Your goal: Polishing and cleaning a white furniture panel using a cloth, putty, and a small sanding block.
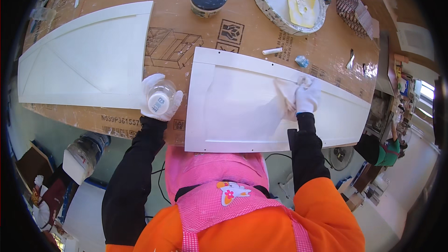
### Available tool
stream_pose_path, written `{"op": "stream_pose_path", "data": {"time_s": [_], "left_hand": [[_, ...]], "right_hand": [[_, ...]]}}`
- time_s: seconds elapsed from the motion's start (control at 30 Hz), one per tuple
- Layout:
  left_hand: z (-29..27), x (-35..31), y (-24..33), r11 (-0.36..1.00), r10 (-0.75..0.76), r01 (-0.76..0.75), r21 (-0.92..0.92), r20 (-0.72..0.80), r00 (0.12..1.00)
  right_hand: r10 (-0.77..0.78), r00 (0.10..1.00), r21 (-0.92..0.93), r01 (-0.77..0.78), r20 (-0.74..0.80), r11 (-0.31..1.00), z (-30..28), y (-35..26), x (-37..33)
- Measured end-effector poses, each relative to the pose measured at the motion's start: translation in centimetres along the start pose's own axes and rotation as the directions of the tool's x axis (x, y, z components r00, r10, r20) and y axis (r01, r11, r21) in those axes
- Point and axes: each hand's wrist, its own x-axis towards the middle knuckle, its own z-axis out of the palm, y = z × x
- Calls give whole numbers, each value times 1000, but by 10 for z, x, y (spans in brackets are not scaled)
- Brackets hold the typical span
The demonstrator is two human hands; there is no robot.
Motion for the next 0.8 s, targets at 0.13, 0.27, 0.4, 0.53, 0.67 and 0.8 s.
{"op": "stream_pose_path", "data": {"time_s": [0.13,0.27,0.4,0.53,0.67,0.8], "left_hand": [[2,-1,2,995,-97,96,40,29,995],[8,-6,-9,949,-244,247,-194,41,969],[1,-3,-5,991,-110,110,-71,7,994],[-8,-10,-21,991,-31,30,-128,-7,1000],[-12,-13,-16,968,-107,118,-220,61,992],[10,-7,-25,986,4,7,-167,61,998]], "right_hand": [[-22,1000,-162,22,-1,987,11,-42,-4],[-240,963,172,218,121,961,16,-172,-12],[-317,947,257,293,55,921,9,-127,-1],[178,983,-56,-175,36,983,-4,43,11],[680,732,-356,-629,26,691,-12,226,53],[508,843,-419,-531,-176,736,-20,295,46]]}}
